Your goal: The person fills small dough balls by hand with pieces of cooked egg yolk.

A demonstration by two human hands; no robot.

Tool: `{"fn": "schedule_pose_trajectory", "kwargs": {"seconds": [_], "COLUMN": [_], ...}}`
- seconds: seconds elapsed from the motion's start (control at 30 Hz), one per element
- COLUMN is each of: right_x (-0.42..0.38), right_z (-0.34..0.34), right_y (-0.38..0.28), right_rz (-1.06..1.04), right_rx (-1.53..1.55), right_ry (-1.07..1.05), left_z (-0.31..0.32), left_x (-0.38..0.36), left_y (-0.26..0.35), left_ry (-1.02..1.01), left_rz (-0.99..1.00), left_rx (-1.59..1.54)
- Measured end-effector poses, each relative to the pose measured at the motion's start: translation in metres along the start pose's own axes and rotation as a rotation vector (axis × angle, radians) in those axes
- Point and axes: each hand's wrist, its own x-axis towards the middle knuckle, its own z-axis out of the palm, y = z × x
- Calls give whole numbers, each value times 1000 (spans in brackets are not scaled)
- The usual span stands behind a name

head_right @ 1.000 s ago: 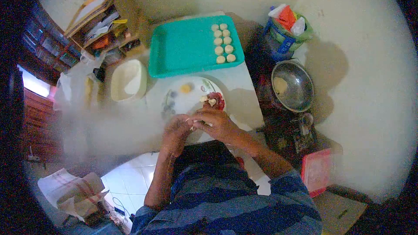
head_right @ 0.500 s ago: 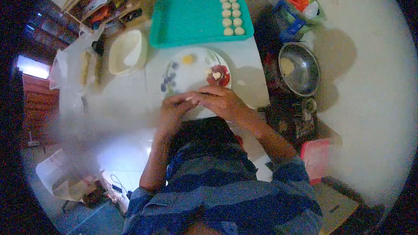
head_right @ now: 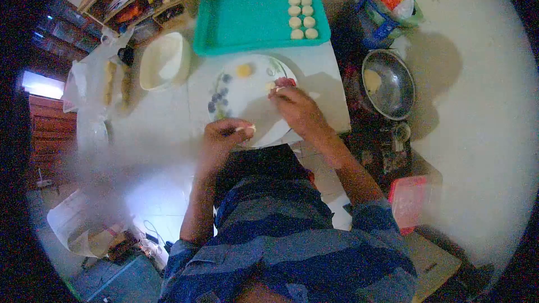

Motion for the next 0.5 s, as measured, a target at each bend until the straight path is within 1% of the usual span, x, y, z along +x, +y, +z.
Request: {"fn": "schedule_pose_trajectory", "kwargs": {"seconds": [0.03,0.1,0.13,0.2,0.23,0.3,0.33,0.4,0.43,0.5], "right_x": [2,9,7,2,0,-3,-3,-4,-3,2], "right_z": [-6,-22,-25,-29,-28,-27,-26,-25,-25,-26], "right_y": [-2,-11,-12,-13,-16,-22,-23,-26,-29,-37], "right_rz": [-3,275,271,265,267,525,529,341,344,447], "right_rx": [3,261,267,217,219,409,408,225,224,337], "right_ry": [0,85,80,54,53,-24,-25,40,35,23], "left_z": [-1,-6,-13,-31,-33,-34,-35,-36,-42,-58], "left_x": [1,5,9,23,29,40,46,61,75,100], "left_y": [0,0,-3,-10,-6,2,7,16,13,-1], "left_ry": [4,96,105,79,79,137,134,205,204,75], "left_rz": [0,99,97,199,196,221,218,207,203,482], "left_rx": [1,-11,-11,184,184,265,263,619,615,1116]}}
